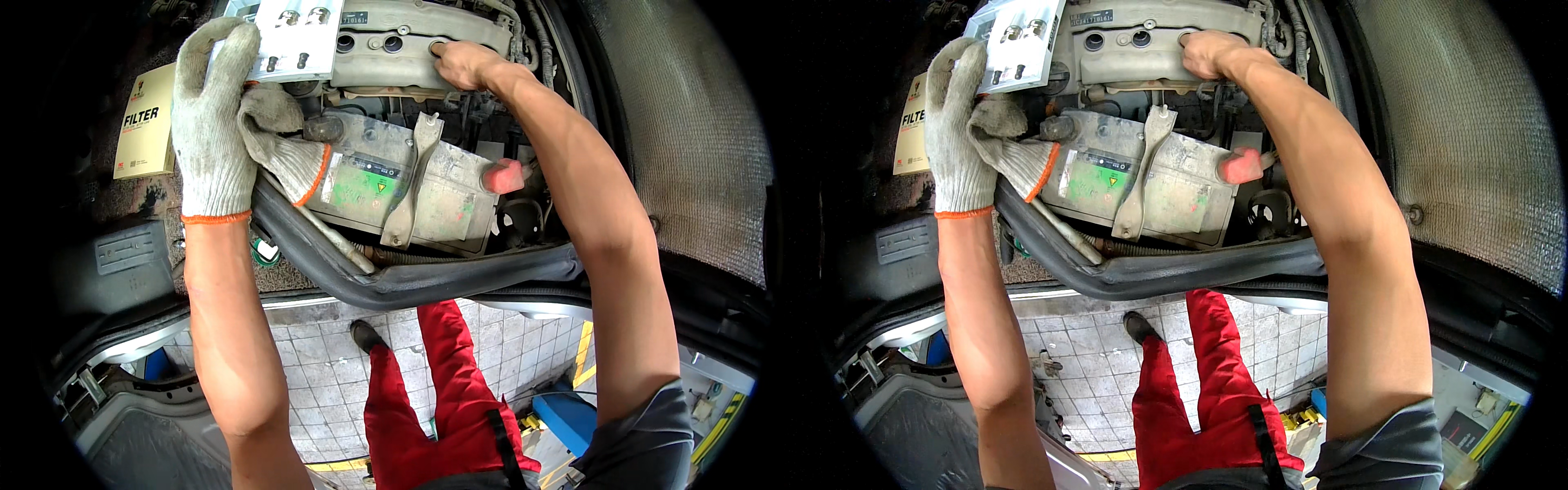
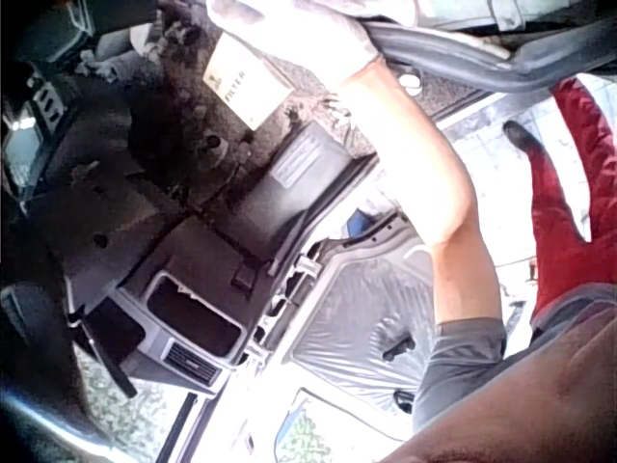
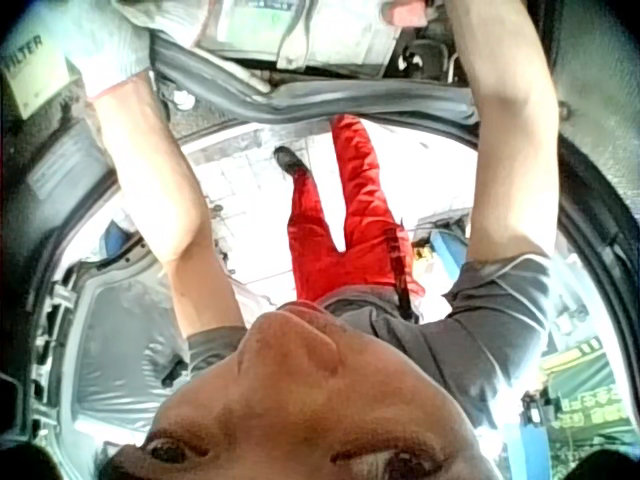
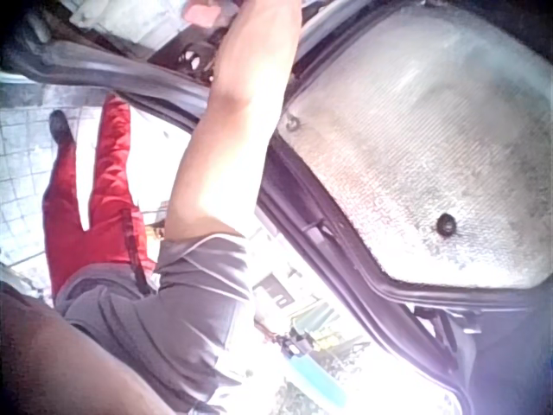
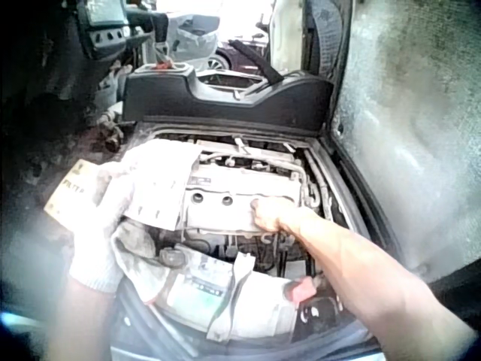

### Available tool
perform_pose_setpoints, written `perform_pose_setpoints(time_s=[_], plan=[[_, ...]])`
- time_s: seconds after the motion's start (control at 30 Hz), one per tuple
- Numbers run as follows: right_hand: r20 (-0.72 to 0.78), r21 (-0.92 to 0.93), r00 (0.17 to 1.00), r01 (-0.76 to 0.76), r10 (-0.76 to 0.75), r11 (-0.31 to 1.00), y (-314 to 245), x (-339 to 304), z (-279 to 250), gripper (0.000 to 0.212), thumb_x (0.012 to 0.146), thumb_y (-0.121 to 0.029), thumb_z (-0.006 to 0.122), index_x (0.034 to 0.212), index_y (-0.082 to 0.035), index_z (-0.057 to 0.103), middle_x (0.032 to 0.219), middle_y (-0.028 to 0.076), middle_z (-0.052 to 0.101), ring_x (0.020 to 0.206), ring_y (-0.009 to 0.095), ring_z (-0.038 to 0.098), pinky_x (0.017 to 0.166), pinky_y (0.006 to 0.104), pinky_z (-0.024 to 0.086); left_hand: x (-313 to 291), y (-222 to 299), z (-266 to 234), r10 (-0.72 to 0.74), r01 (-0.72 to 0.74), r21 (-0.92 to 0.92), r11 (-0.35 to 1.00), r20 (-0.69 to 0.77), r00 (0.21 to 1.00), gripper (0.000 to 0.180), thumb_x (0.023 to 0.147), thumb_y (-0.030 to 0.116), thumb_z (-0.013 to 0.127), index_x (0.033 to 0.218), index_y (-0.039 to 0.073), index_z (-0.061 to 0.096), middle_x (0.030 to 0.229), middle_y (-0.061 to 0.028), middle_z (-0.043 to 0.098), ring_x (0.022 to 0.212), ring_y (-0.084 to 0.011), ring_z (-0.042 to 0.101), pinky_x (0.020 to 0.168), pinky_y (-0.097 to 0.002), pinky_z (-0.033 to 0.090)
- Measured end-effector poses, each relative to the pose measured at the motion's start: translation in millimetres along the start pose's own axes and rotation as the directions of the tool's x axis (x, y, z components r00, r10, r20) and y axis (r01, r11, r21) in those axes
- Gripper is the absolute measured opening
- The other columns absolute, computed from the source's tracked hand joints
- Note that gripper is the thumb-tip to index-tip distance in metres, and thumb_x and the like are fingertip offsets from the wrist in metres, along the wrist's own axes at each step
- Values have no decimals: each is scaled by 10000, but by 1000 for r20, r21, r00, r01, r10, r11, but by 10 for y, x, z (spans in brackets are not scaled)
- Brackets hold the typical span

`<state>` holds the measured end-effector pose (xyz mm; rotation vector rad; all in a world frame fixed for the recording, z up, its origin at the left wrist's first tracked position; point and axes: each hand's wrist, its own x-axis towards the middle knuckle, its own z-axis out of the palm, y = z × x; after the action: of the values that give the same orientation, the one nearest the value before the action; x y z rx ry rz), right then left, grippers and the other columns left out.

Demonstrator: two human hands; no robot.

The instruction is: The person removes old spark plugs from the engine using a socket wrench and replaces them with new ones. They handle the spark plugs individually, install them into the engine, and tighten them with the wrench.

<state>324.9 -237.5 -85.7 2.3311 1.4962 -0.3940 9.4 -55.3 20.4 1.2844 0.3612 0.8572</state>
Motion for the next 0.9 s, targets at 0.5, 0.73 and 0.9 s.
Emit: perform_pose_setpoints(time_s=[0.5,0.73,0.9], plan=[[421,615,866,-492,270,616,-461,-316,-658,493,988,-486,398,913,-37,587,672,26,507,484,133,405,477,339,414,-56,81,15,-51,51,2,999,-25,998,295,909,224,748,1137,59,659,1017,-32,635,898,-88,584,765,-230,484],[458,530,862,-461,217,712,-433,-304,-705,898,838,-850,469,1268,-67,553,668,16,489,507,118,466,433,309,431,-36,56,4,-6,8,67,998,-37,999,264,904,219,754,1106,71,671,1031,-4,634,908,-78,569,793,-235,474],[493,465,839,-479,232,744,-432,-232,-711,938,820,-880,448,1266,-61,557,680,30,486,536,137,475,460,327,430,-30,43,-24,-83,85,43,995,-45,996,248,909,214,746,1095,67,673,1039,-3,634,938,-86,562,840,-247,461]])
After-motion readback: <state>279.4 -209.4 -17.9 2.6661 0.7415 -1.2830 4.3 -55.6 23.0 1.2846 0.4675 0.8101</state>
